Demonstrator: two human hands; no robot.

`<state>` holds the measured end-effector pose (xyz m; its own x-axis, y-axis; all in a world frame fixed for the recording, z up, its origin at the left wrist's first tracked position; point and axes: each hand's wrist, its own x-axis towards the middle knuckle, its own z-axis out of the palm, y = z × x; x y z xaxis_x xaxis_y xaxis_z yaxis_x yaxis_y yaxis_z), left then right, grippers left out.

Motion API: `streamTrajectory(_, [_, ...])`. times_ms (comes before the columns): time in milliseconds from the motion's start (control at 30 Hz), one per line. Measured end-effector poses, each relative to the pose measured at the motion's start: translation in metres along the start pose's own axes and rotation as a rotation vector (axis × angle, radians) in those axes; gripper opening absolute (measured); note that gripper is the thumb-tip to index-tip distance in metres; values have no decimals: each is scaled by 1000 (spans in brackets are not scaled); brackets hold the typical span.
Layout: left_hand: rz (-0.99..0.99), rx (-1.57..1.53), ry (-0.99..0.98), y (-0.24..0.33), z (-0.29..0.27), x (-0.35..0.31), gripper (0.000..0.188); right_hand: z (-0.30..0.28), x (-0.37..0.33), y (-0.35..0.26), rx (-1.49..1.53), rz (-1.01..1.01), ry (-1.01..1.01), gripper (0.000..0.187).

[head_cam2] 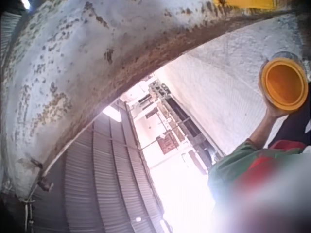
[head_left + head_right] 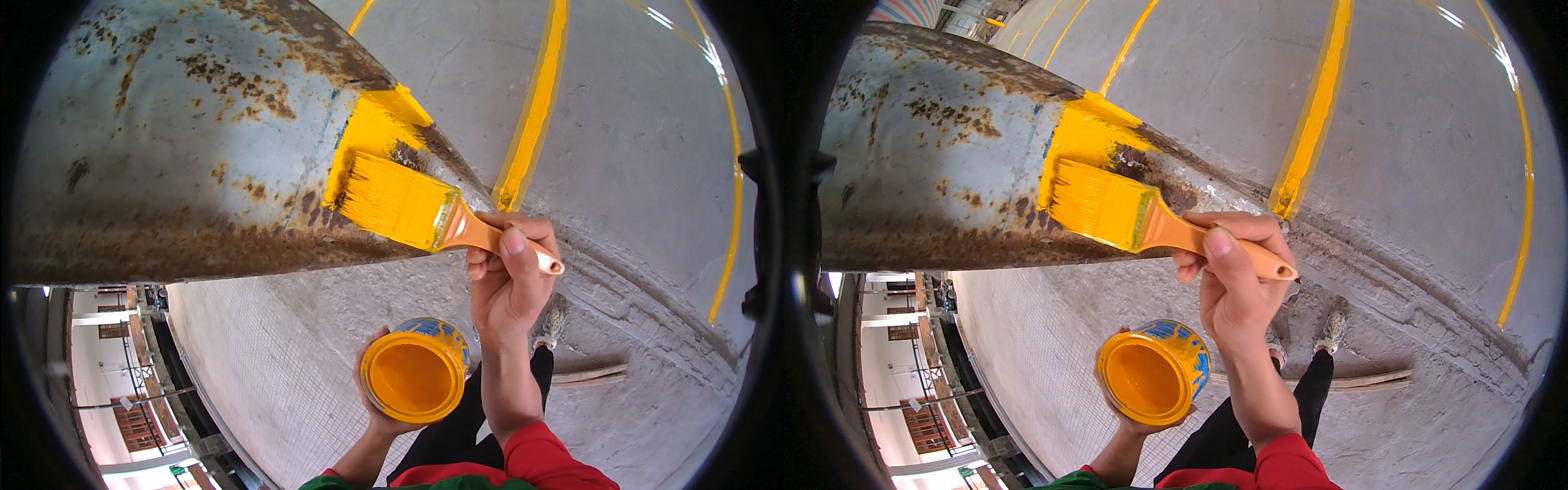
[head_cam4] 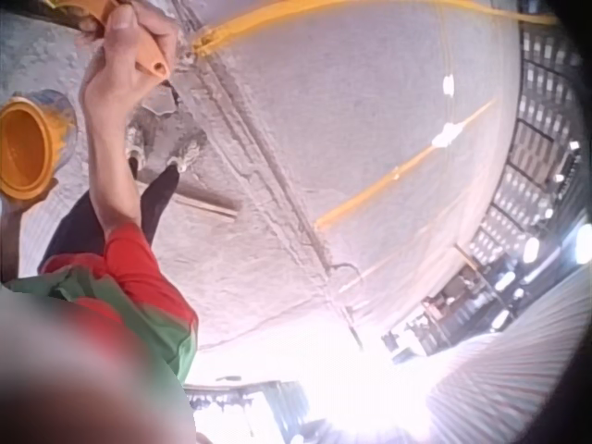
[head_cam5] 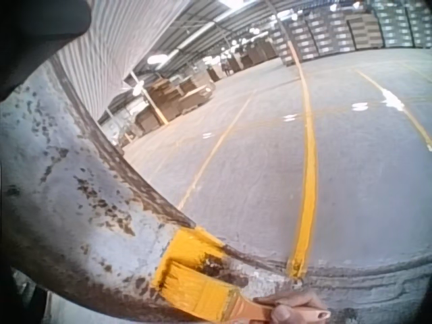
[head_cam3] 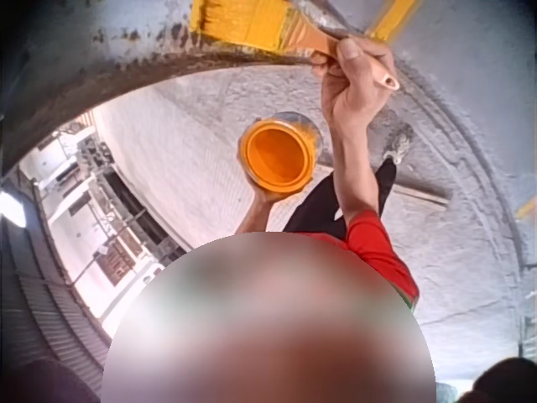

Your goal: The person paints a metal pole yellow using a brush and a paint can. They repeatedly dip the brush into the can and apply paint to the pole, working from the base upward.

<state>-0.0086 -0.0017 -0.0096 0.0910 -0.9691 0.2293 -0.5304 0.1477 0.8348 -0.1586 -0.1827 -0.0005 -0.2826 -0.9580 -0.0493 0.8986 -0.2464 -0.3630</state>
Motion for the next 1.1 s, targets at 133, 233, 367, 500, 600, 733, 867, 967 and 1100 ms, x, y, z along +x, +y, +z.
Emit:
streamTrajectory(133, [-4,40,-5,4,-2,-2,142,6,2,10,26,27,-5,13])
streamTrajectory(233, [-14,48,-10,5,-4,-3,142,3,0,13,-5,38,11,12])
streamTrajectory(367, [-3,-15,11,3,-1,-4,143,-9,-2,13,-88,46,45,10])
streamTrajectory(500, [-11,-14,10,7,0,-5,143,-18,-8,3,-153,25,79,11])
streamTrajectory(600, [-3,-30,7,11,2,-4,143,-19,-8,-5,-59,2,70,10])
streamTrajectory(733, [2,-75,14,11,7,-4,143,-11,-7,0,54,26,5,11])
streamTrajectory(867, [11,-31,-24,9,4,-8,146,-3,-3,11,131,45,-17,10])
streamTrajectory(967, [14,-69,-12,5,4,-11,148,1,-1,15,180,71,-30,9])
streamTrajectory(1100, [27,-22,-28,3,-2,-13,148,4,-1,19,176,92,-28,11])
